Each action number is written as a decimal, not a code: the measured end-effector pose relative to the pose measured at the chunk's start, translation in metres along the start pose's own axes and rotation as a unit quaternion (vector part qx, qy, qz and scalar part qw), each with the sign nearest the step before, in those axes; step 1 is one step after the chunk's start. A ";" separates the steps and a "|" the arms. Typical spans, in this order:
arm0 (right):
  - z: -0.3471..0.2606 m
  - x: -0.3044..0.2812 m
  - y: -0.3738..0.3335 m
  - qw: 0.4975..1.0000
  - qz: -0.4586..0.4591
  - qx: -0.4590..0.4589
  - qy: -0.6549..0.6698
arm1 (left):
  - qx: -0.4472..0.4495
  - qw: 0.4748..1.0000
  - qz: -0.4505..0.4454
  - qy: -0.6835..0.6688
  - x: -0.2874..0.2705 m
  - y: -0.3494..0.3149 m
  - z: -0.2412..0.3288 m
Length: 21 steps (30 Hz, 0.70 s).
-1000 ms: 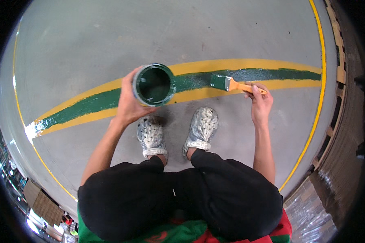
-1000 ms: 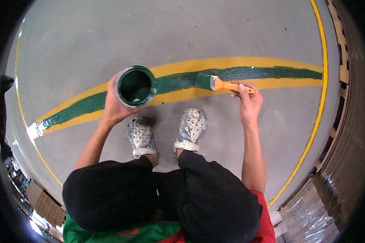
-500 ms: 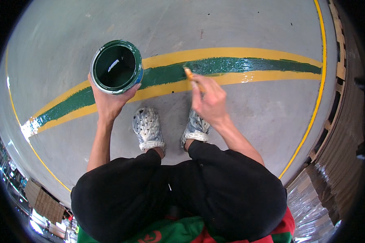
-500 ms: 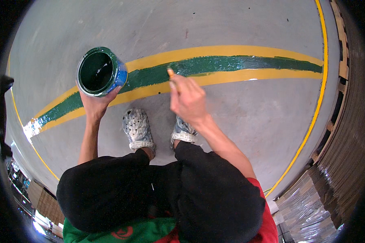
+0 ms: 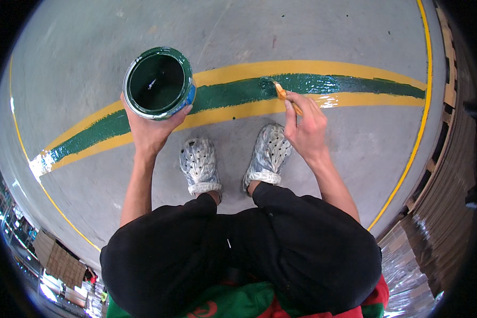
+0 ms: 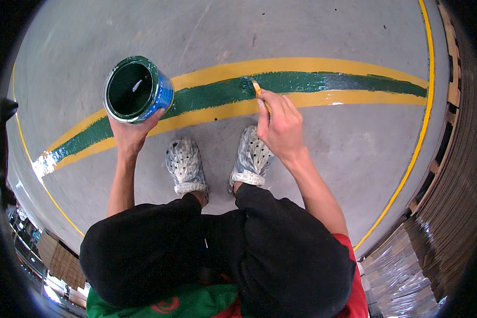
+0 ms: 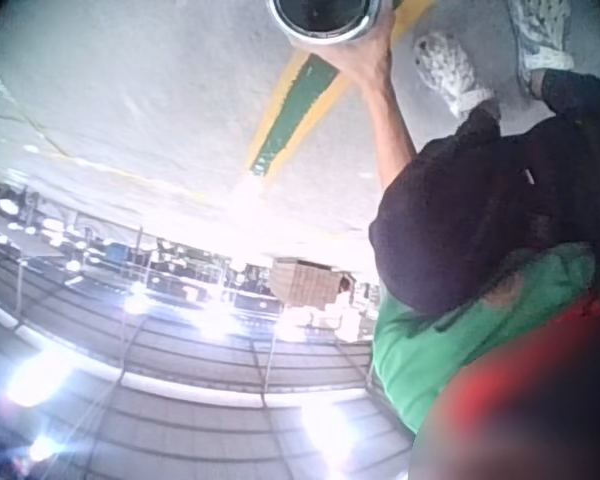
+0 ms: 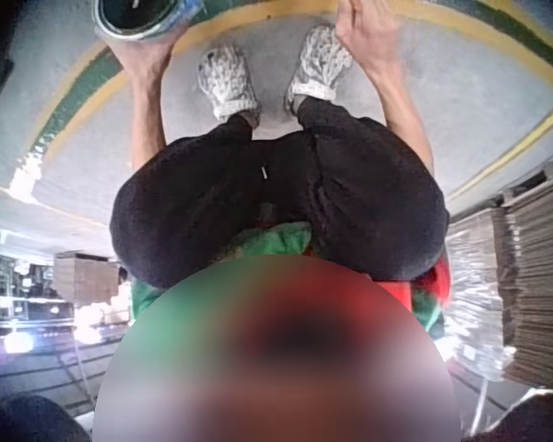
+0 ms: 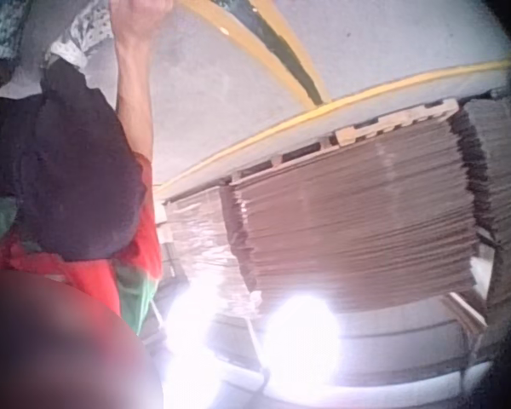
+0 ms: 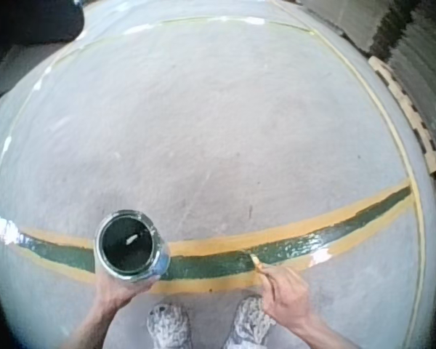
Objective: The person paints green lines on a warehouse floor using a paintbrush and a paint can. They dip the brush into the paint and apply it along yellow tape markings to create straight lines.
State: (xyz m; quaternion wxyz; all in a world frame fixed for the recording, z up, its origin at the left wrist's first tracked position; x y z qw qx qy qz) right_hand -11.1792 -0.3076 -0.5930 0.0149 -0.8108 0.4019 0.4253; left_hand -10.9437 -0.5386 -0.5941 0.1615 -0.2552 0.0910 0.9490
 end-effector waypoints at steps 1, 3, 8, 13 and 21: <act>-0.003 0.001 0.001 1.000 0.020 -0.019 0.009 | 0.004 1.000 0.007 -0.007 0.000 0.000 0.001; -0.006 0.001 0.004 0.997 0.064 -0.012 0.034 | -0.003 1.000 -0.002 0.001 0.001 0.000 0.003; -0.004 -0.006 0.014 0.999 0.036 -0.038 -0.007 | 0.014 1.000 0.019 0.003 -0.003 0.002 0.000; -0.004 0.002 -0.001 0.991 0.037 0.109 0.067 | -0.005 1.000 0.028 0.011 -0.003 0.002 -0.005; 0.109 -0.082 0.018 0.955 0.157 0.141 -0.206 | -0.030 0.999 0.024 0.017 -0.016 0.009 -0.005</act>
Point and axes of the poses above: each hand's wrist, its own y-axis towards the middle knuckle, its own x-axis out of the palm, z = x × y, the point moved 2 cm from there along y, towards the middle knuckle, and after that the axes turned 15 degrees about z, right-handed, at the moved point
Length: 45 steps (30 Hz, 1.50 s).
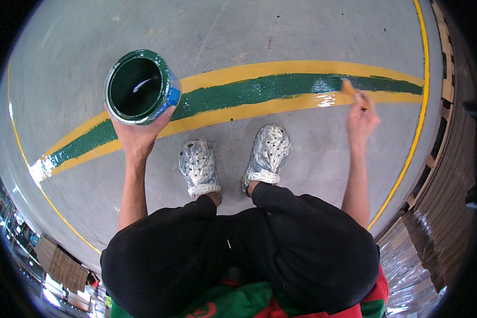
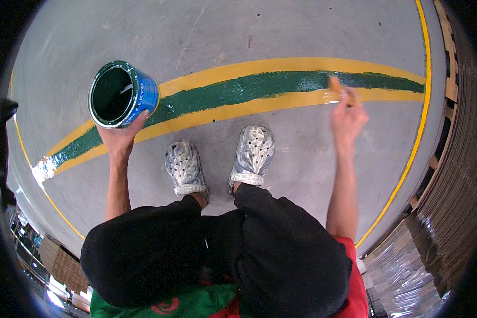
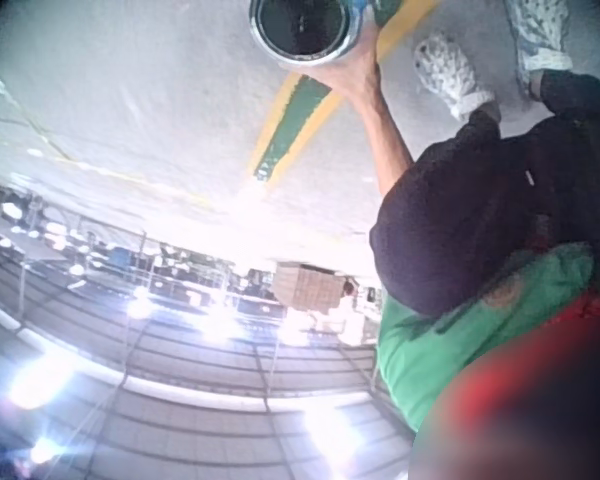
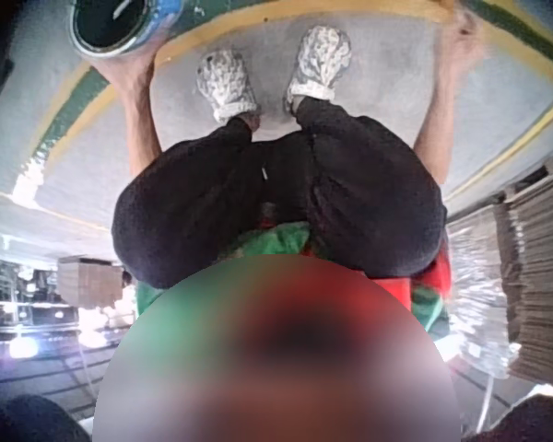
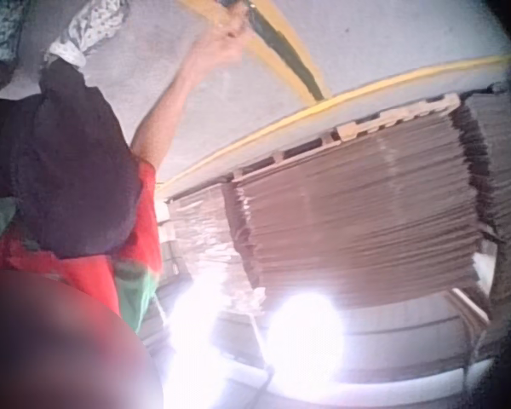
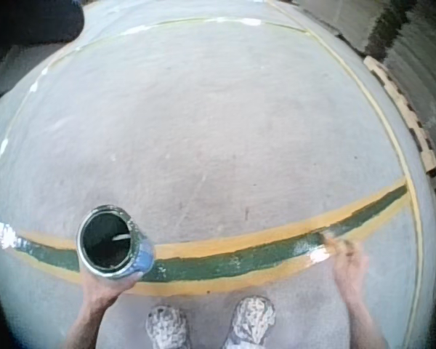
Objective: The person paints green lines on a warehouse floor using a paintbrush and a paint can. They dip the brush into the paint and apply it along yellow tape markings to create straight lines.
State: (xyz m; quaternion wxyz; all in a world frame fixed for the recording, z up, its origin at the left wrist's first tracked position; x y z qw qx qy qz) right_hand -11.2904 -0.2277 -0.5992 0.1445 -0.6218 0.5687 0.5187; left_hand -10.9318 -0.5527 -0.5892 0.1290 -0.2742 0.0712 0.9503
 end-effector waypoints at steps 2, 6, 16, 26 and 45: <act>0.031 -0.001 0.024 0.996 0.037 -0.036 -0.071 | -0.016 1.000 0.005 -0.023 0.000 0.001 0.000; -0.016 0.019 -0.029 0.982 0.046 -0.138 0.119 | -0.006 1.000 0.005 0.008 0.007 0.000 0.002; -0.042 0.025 -0.052 0.962 -0.173 0.113 0.178 | 0.022 0.999 -0.045 0.016 -0.005 0.001 0.003; 0.157 -0.051 0.120 0.991 0.107 -0.008 -0.085 | 0.001 0.985 -0.116 0.129 -0.054 0.042 -0.003; 0.271 -0.038 0.153 0.985 -0.065 0.084 0.137 | 0.026 0.982 0.150 0.114 0.085 -0.016 0.170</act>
Point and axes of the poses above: each hand's wrist, its own y-axis towards the middle knuckle, its own x-axis out of the palm, z = x × y, the point moved 2 cm from there along y, towards the middle knuckle, and after that the axes turned 15 degrees about z, right-handed, at the moved point
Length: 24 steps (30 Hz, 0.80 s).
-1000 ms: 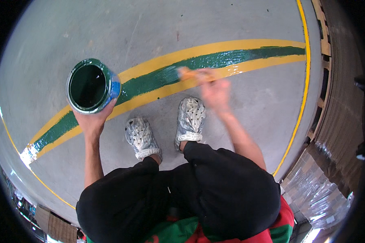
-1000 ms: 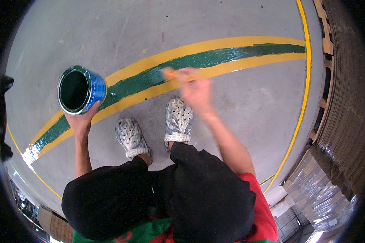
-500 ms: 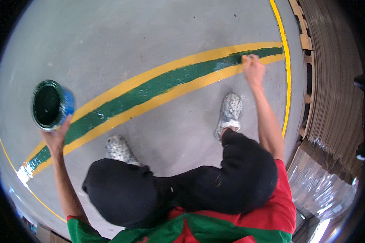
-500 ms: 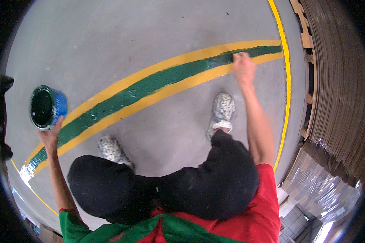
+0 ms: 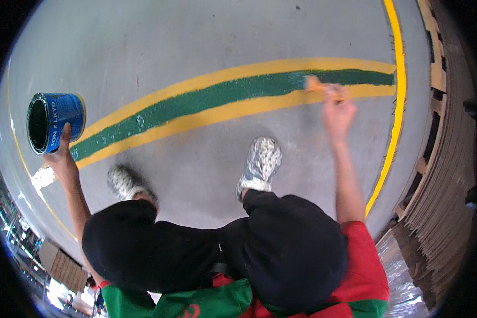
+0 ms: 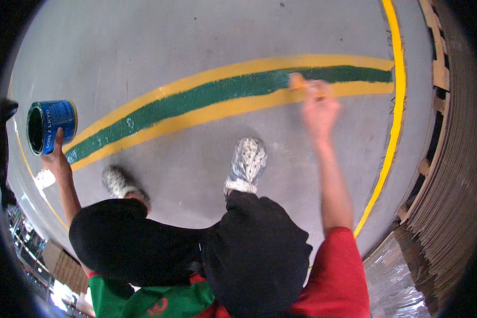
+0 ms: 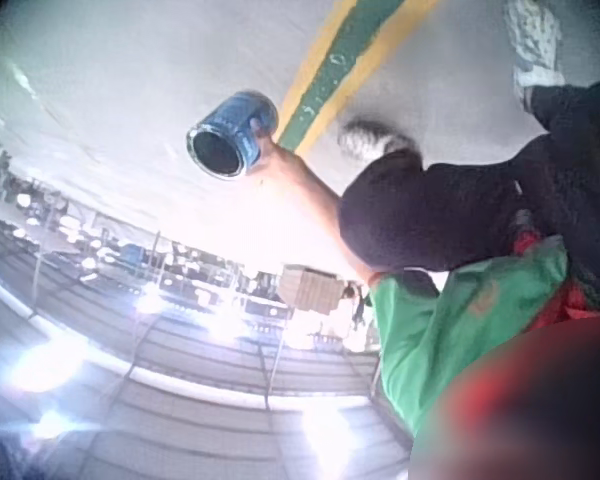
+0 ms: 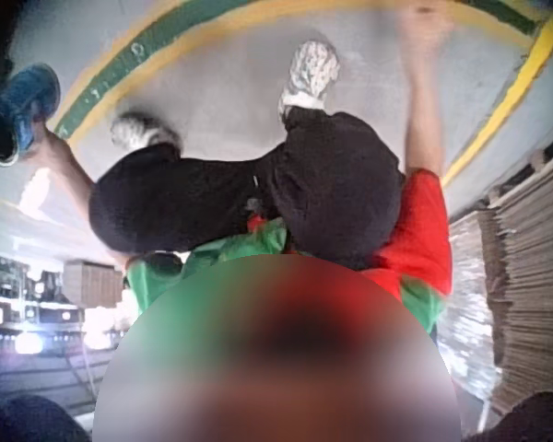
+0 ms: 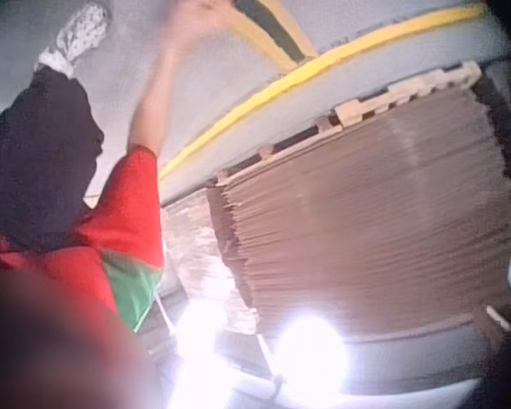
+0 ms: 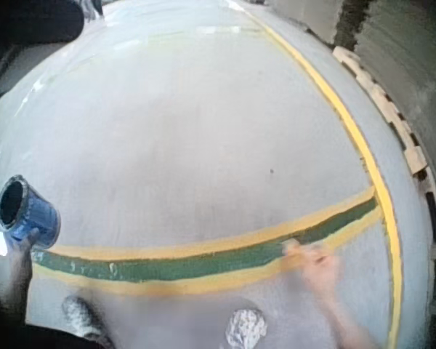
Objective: The person paints green lines on a warehouse floor using a paintbrush and a paint can. They dip the brush into the paint and apply it along yellow tape markings to create straight lines.
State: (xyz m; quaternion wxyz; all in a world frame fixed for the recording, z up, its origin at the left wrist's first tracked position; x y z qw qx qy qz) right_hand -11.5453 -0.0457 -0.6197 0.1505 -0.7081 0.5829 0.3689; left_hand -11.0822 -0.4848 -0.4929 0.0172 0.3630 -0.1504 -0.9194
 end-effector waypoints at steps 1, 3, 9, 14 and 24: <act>0.024 -0.026 0.026 0.993 0.026 -0.012 -0.113 | -0.016 1.000 -0.007 0.018 0.002 -0.005 0.013; 0.052 -0.060 0.068 0.962 0.118 -0.112 -0.221 | -0.011 0.999 -0.013 -0.036 0.016 -0.027 0.032; -0.023 0.013 -0.023 0.934 0.023 -0.341 -0.106 | 0.010 0.996 -0.018 -0.083 0.099 -0.083 0.059; -0.120 0.086 -0.133 0.949 -0.156 -0.128 0.243 | -0.039 0.986 -0.098 -0.129 0.131 -0.109 0.082; 0.046 -0.042 0.045 0.987 0.065 0.049 -0.141 | 0.001 0.984 -0.127 -0.128 0.134 -0.115 0.088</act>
Point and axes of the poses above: each hand's wrist, its own y-axis towards the middle knuckle, its own x-axis out of the palm, z = x × y, the point moved 2 cm from there along y, towards the middle knuckle, and after that the axes turned 15 degrees about z, right-handed, at the moved point
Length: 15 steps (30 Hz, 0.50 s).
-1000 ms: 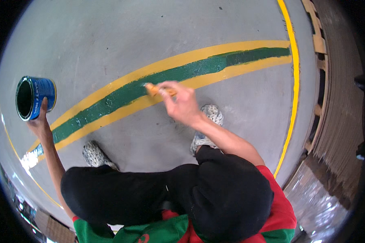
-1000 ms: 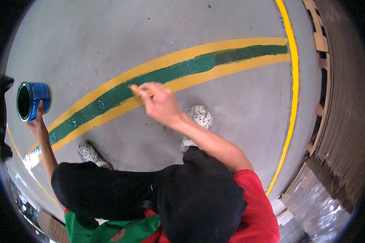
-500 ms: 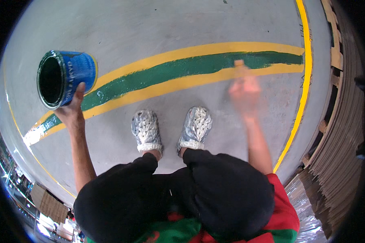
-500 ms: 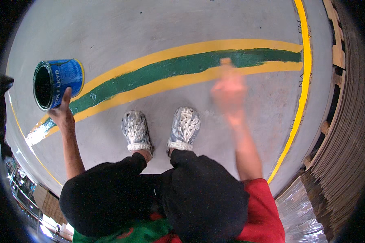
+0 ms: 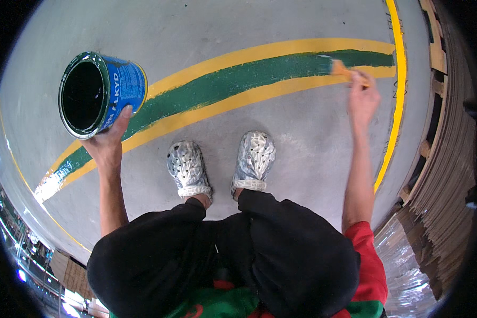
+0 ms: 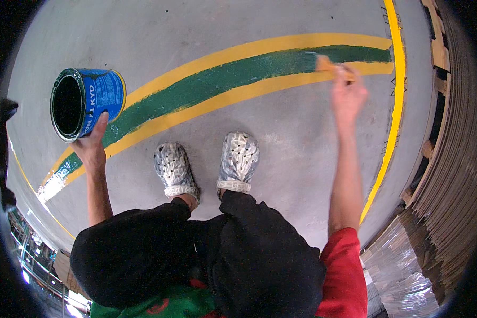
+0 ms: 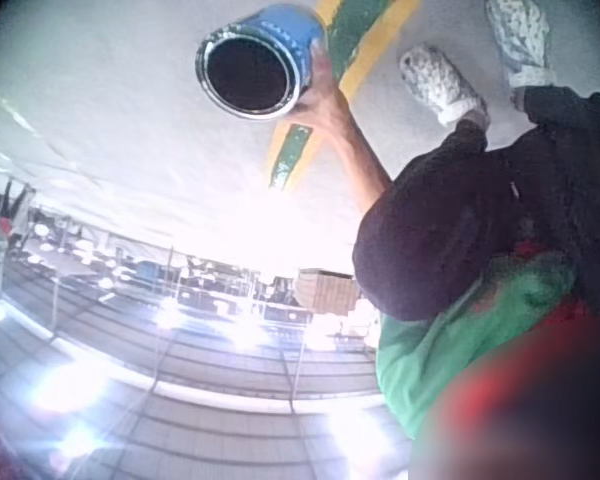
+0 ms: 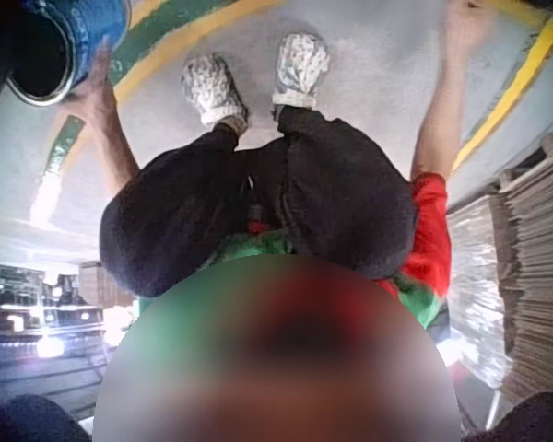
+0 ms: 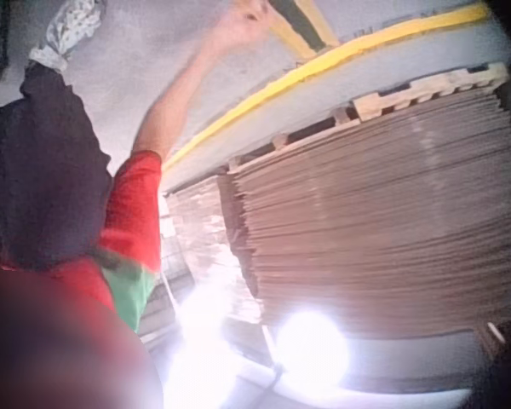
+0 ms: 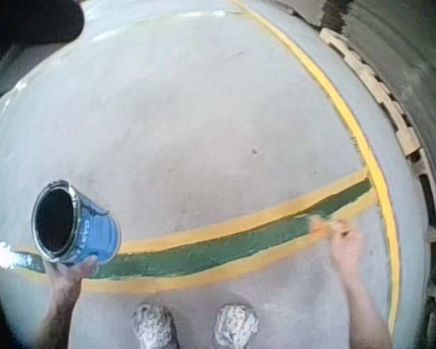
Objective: The person paints green lines on a warehouse floor using a paintbrush and a paint can. They dip the brush into the paint and apply it along yellow tape markings to create straight lines.
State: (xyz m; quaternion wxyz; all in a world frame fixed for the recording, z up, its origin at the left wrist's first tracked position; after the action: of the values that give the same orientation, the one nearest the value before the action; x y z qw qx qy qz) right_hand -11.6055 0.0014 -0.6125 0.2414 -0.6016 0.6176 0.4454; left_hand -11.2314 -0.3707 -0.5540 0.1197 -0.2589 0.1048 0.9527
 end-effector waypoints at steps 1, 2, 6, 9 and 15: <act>0.014 -0.005 0.025 0.993 0.065 -0.096 -0.028 | 0.004 1.000 0.008 -0.006 -0.001 -0.001 0.000; 0.025 -0.007 0.041 0.978 0.121 -0.150 -0.083 | 0.006 1.000 0.015 -0.012 -0.001 -0.001 0.001; -0.008 0.018 -0.003 0.959 0.026 -0.265 -0.099 | -0.004 0.999 0.011 -0.031 0.001 -0.003 0.004; -0.096 0.039 -0.118 0.923 0.005 -0.381 0.053 | -0.009 0.999 0.003 -0.042 0.006 -0.003 0.007; -0.161 0.059 -0.193 0.893 -0.231 -0.058 0.383 | 0.012 1.000 -0.013 -0.001 0.018 -0.002 0.008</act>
State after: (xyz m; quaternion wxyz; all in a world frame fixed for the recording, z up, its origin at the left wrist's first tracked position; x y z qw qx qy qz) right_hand -11.3914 -0.1419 -0.6336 0.0467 -0.8641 0.4789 0.1476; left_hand -11.2492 -0.3634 -0.5572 0.1352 -0.2575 0.1124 0.9502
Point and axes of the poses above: each hand's wrist, its own y-axis towards the middle knuckle, its own x-axis out of the palm, z = x × y, the point moved 2 cm from there along y, towards the middle knuckle, and after that the axes turned 15 degrees about z, right-handed, at the moved point
